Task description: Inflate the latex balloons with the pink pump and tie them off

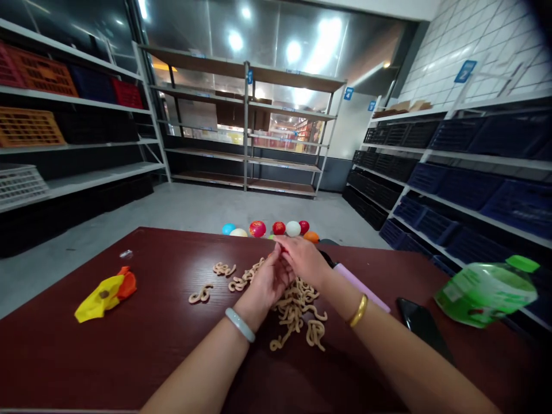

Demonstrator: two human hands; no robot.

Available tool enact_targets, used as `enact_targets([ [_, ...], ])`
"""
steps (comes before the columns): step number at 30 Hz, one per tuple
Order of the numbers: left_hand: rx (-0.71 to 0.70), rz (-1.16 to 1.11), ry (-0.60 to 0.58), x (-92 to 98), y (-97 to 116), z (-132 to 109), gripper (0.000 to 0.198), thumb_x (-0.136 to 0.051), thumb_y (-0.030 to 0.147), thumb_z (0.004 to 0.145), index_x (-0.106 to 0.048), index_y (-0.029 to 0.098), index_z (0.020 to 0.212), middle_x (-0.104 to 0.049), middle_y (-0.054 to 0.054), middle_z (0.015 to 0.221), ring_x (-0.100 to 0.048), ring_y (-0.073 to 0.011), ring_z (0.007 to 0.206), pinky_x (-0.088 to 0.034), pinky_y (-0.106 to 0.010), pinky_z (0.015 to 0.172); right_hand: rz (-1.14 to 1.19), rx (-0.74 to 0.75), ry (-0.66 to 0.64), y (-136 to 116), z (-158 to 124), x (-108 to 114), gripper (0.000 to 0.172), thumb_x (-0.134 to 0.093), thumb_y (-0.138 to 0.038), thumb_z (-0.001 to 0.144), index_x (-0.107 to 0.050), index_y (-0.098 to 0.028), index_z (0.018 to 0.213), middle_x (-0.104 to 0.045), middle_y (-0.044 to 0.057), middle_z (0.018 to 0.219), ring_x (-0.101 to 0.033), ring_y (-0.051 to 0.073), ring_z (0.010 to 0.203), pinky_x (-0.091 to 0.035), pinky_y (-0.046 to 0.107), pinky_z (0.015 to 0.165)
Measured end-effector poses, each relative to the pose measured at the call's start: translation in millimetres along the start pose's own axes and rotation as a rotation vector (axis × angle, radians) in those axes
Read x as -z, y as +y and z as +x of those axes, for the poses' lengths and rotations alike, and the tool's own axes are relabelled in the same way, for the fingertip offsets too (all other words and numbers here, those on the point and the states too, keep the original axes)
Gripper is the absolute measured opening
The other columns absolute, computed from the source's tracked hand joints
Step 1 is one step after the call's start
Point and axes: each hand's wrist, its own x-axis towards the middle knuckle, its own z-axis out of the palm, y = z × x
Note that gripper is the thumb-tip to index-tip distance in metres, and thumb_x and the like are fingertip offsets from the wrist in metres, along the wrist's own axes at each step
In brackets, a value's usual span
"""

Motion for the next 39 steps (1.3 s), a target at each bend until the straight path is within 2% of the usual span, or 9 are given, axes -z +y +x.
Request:
enact_targets([
  [5,-0.106,0.059,0.075,4.4,1,0,0.010,-0.059,0.016,0.095,-0.068,0.011,0.094,-0.074,-0.011,0.091,-0.071,-0.0162,0.074,-0.059,-0.027,0.071,0.009,0.096,0.069,15,-32,12,0.042,-0.056,-0.022,0.096,-0.056,-0.026,0.137,-0.063,0.008,0.136,-0.056,0.023,0.126,-0.040,0.040,0.108],
  [8,-0.180,0.117,0.092,5.5,16,-1,0.015,-0.058,0.019,0.096,-0.069,0.010,0.100,-0.074,-0.014,0.096,-0.072,-0.0174,0.079,-0.060,-0.027,0.069,-0.165,-0.255,0.127,47,-55,37,0.031,-0.067,-0.036,0.089,-0.068,-0.024,0.117,-0.066,0.012,0.128,-0.060,0.028,0.118,-0.046,0.044,0.099],
  [12,-0.347,0.174,0.230,10.1,33,5,0.015,-0.053,0.014,0.097,-0.068,0.012,0.095,-0.069,-0.006,0.077,-0.067,-0.0117,0.061,-0.056,-0.021,0.056,-0.339,-0.704,-0.241,87,-88,59,0.050,-0.081,-0.054,0.067,-0.072,-0.021,0.104,-0.072,0.016,0.110,-0.066,0.038,0.105,-0.050,0.044,0.079],
  [15,-0.377,0.159,0.285,11.1,40,9,0.021,-0.047,0.014,0.098,-0.067,0.013,0.091,-0.069,-0.006,0.076,-0.067,-0.0127,0.061,-0.058,-0.025,0.059,-0.275,-0.801,-0.462,97,-100,59,0.047,-0.084,-0.053,0.058,-0.075,-0.022,0.092,-0.076,0.012,0.099,-0.071,0.036,0.092,-0.048,0.038,0.069],
  [18,-0.358,0.141,0.262,7.1,43,8,0.025,-0.045,0.018,0.100,-0.065,0.013,0.086,-0.071,-0.008,0.079,-0.070,-0.0150,0.066,-0.059,-0.027,0.062,-0.269,-0.846,-0.524,94,-99,54,0.042,-0.084,-0.047,0.056,-0.075,-0.021,0.088,-0.076,0.012,0.098,-0.072,0.035,0.091,-0.046,0.036,0.065],
  [21,-0.324,0.104,0.238,2.0,46,4,0.029,-0.045,0.022,0.101,-0.064,0.013,0.082,-0.074,-0.010,0.085,-0.073,-0.0179,0.076,-0.060,-0.029,0.067,-0.303,-0.821,-0.451,89,-95,55,0.039,-0.079,-0.040,0.064,-0.072,-0.021,0.097,-0.075,0.013,0.100,-0.072,0.033,0.090,-0.045,0.034,0.064],
  [27,-0.320,-0.089,0.172,2.3,57,1,0.036,-0.042,0.028,0.103,-0.063,0.015,0.077,-0.074,-0.013,0.106,-0.071,-0.0240,0.106,-0.059,-0.039,0.089,-0.341,-0.497,-0.002,61,-82,42,0.051,-0.060,-0.048,0.086,-0.055,-0.021,0.129,-0.070,0.015,0.115,-0.069,0.029,0.095,-0.044,0.034,0.071],
  [32,-0.369,-0.121,0.174,9.6,61,7,0.039,-0.040,0.030,0.104,-0.062,0.015,0.076,-0.074,-0.014,0.107,-0.070,-0.0233,0.106,-0.057,-0.039,0.091,-0.208,-0.272,-0.046,31,-75,14,0.050,-0.060,-0.061,0.085,-0.060,-0.025,0.120,-0.071,0.011,0.110,-0.068,0.029,0.092,-0.043,0.035,0.068],
  [39,-0.369,-0.042,0.125,9.1,50,12,0.038,-0.043,0.034,0.104,-0.065,0.016,0.078,-0.074,-0.012,0.105,-0.072,-0.0213,0.099,-0.056,-0.037,0.090,-0.228,-0.270,-0.072,28,-75,7,0.043,-0.066,-0.057,0.081,-0.061,-0.024,0.107,-0.072,0.008,0.098,-0.068,0.027,0.082,-0.037,0.033,0.059],
])
